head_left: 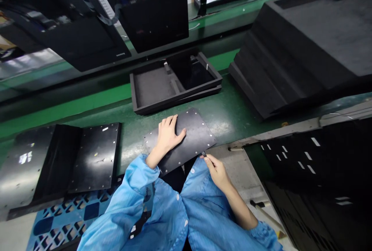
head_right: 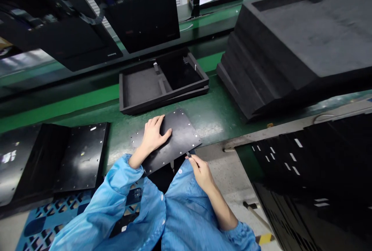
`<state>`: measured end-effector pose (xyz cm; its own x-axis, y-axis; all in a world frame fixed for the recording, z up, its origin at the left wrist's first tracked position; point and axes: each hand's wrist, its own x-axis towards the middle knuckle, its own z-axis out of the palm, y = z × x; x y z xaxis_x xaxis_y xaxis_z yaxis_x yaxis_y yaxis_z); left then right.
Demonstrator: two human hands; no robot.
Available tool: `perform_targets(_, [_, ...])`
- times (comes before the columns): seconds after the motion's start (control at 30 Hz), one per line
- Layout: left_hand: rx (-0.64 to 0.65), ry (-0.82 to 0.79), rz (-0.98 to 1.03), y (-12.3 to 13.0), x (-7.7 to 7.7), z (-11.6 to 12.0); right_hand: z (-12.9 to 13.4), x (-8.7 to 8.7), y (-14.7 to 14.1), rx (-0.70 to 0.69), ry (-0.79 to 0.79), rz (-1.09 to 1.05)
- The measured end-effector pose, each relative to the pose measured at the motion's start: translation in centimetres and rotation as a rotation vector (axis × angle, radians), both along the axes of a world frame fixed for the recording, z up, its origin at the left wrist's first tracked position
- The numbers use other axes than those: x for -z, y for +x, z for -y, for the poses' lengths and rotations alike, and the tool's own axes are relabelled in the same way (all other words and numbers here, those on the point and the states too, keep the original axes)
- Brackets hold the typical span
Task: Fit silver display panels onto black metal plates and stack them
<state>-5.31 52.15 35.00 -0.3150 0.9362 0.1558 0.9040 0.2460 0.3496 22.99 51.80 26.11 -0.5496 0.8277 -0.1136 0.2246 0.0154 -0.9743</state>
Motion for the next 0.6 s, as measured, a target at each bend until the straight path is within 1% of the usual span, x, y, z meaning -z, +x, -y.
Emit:
perform_targets(0.07, [0.002, -0.001, -0.003, 0.0, 0.0, 0.0, 0.1, -0.8, 0.2, -0.012, 0.002, 0.049])
perform_targets(0.13, [-0.001, 0.001, -0.008, 0.0, -0.1, 0.0, 0.0, -1.3, 0.4, -0.028, 0.026, 0.093])
perform_targets(0.27, [-0.013, -0.004, -0.008, 0.1, -0.1, 0.0, -0.3, -1.1, 0.4, -0.039, 0.117, 0.099])
perform_targets(0.37, [-0.007, -0.012, -0.001, 0.1, -0.2, 0.0, -0.7, -1.1, 0.2, -0.049, 0.132, 0.108])
perform_targets(0.6, [-0.005, -0.003, 0.008, -0.2, -0.2, 0.1, -1.2, -3.8, -0.5, -0.120, 0.093, 0.141])
